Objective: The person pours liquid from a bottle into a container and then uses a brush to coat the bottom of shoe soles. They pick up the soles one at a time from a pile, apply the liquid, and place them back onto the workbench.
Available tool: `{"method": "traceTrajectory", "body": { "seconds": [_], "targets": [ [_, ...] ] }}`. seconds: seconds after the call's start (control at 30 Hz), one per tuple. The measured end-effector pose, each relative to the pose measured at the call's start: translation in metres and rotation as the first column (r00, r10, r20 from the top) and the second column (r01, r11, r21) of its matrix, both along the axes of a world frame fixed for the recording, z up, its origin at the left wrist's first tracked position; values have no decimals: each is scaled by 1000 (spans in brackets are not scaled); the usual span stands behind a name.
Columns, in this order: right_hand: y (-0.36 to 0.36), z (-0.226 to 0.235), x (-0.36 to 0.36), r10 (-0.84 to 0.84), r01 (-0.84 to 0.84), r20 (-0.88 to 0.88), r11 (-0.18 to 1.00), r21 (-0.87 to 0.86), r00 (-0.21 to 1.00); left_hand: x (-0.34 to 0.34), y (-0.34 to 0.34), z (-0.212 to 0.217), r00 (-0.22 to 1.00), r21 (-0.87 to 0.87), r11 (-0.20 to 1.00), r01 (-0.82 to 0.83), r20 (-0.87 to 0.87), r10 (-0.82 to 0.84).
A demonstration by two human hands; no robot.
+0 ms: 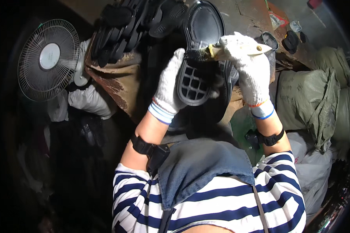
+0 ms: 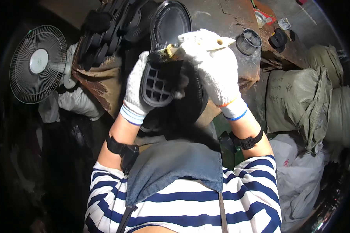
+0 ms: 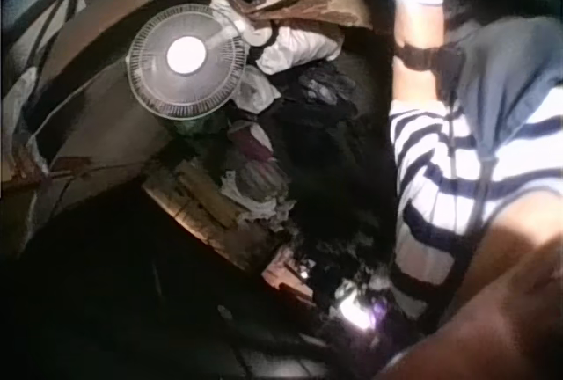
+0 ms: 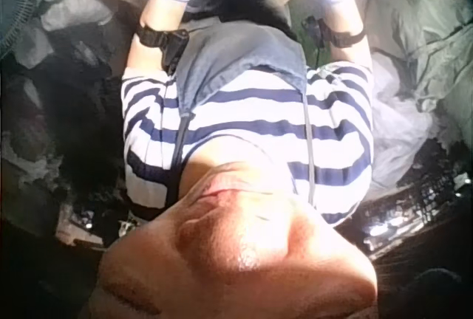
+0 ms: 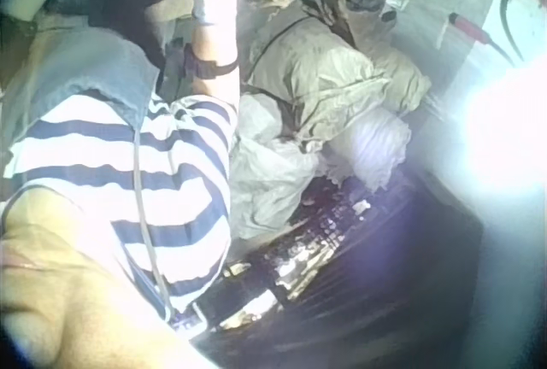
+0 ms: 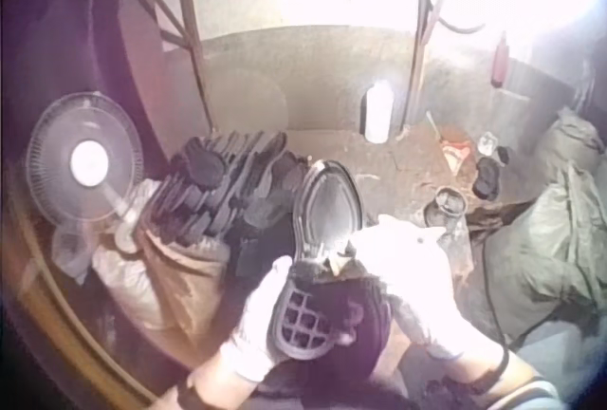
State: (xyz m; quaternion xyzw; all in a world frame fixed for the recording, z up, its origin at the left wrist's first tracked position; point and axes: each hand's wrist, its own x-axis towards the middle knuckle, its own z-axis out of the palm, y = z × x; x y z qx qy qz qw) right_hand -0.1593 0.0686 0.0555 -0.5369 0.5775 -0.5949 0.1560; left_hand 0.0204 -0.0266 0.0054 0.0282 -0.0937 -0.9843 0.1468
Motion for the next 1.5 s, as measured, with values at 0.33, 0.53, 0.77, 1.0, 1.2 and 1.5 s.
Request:
{"method": "traceTrajectory", "body": {
  "seconds": [0.33, 0.53, 0.77, 1.0, 1.2, 1.5],
  "targets": [
    [27, 26, 6, 317, -320, -270, 947, 35, 909, 16, -27, 11, 714, -891, 452, -38, 292, 637],
    [15, 31, -27, 115, -153, -431, 987, -55, 895, 29, -13, 40, 890, -599, 801, -1, 364, 273],
    [-19, -3, -89, -54, -48, -459, 977, -206, 887, 33, -7, 8, 953, -189, 970, 155, 286, -96],
    [-27, -45, -46, -249, -12, -712, 940, -340, 657, 39, 19, -19, 981, 103, 984, 146, 117, -158],
    [-44, -28, -43, -280, 52, -709, 944, -326, 647, 38, 24, -16, 980, 172, 983, 58, 176, -88],
    [-16, 4, -22, -380, 365, -733, 911, -192, 564, 33, 19, -14, 986, 18, 997, 80, 148, -82]
  ]
}}
